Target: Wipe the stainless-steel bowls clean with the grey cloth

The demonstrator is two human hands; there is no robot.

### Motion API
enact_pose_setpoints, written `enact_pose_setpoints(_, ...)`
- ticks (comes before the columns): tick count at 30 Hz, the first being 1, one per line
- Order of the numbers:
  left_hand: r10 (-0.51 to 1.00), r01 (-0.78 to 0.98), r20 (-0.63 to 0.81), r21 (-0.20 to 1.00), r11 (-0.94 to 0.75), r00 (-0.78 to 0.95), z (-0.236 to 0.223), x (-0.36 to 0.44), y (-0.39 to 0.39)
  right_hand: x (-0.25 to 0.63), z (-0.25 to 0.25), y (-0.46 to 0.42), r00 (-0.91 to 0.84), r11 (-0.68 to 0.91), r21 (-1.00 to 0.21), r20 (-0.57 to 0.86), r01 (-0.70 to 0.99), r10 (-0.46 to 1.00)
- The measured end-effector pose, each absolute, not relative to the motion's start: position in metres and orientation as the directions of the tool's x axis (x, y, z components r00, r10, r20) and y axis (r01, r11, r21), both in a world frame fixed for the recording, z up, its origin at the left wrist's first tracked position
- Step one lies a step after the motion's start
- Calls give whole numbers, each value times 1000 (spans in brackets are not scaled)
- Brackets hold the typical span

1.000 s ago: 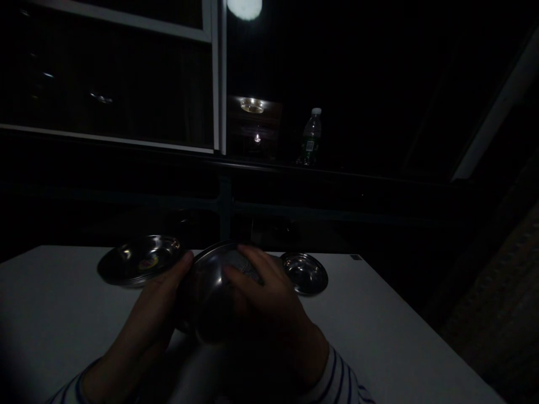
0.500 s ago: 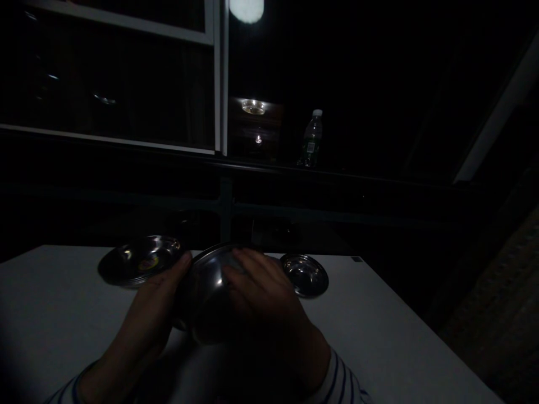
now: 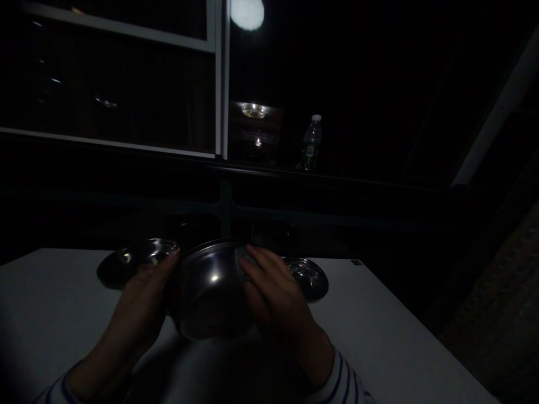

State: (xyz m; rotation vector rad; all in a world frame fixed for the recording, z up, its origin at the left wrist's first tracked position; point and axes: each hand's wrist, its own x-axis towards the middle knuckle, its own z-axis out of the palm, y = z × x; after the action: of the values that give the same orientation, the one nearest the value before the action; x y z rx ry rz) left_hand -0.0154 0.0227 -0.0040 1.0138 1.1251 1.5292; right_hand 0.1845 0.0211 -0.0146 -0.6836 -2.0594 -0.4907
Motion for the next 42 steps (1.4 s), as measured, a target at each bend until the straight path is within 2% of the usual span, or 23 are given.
enact_pose_setpoints(3,979,-235,73,965,-117,-188,-4,-16,22,181,-16,22,-424,746,76,859,661,288)
enact_pose_setpoints(8,978,-102,161,979,-176,-135,-9,-10,19,166,-22,19,-558,671,328,815,665,155)
enact_pose_setpoints(10,969,-37,199,978,-206,-145,-10,-10,19,166,-22,19,-594,678,376,797,632,111)
enact_pose_setpoints(12,962,-6,206,978,-210,-180,-10,-13,21,171,-22,19,-544,700,298,825,649,154)
enact_pose_setpoints(15,955,-21,191,979,-201,-226,-8,-19,23,177,-21,20,-386,711,88,882,697,270)
enact_pose_setpoints(17,956,-38,178,981,-191,-233,-7,-19,23,177,-20,20,-322,701,18,897,713,304)
enact_pose_setpoints(23,962,-36,189,979,-200,-197,-7,-11,20,165,-20,14,-507,667,277,844,692,175)
enact_pose_setpoints(27,963,-108,199,969,-221,-179,-8,-18,26,171,-18,15,-499,734,217,846,643,187)
enact_pose_setpoints(30,968,-295,133,936,-193,-212,-7,-27,33,180,-15,18,-415,770,89,877,632,240)
enact_pose_setpoints(32,971,-414,93,892,-179,-219,-7,-30,35,182,-14,20,-384,776,47,887,628,257)
enact_pose_setpoints(34,976,-452,77,877,-163,-203,-8,-29,36,180,-15,19,-404,770,83,884,633,236)
enact_pose_setpoints(38,990,-419,80,899,-123,-120,-13,-25,34,173,-18,13,-457,730,196,872,655,176)
enact_pose_setpoints(42,986,-487,77,862,-140,-146,-13,-30,37,174,-17,12,-459,759,184,873,624,166)
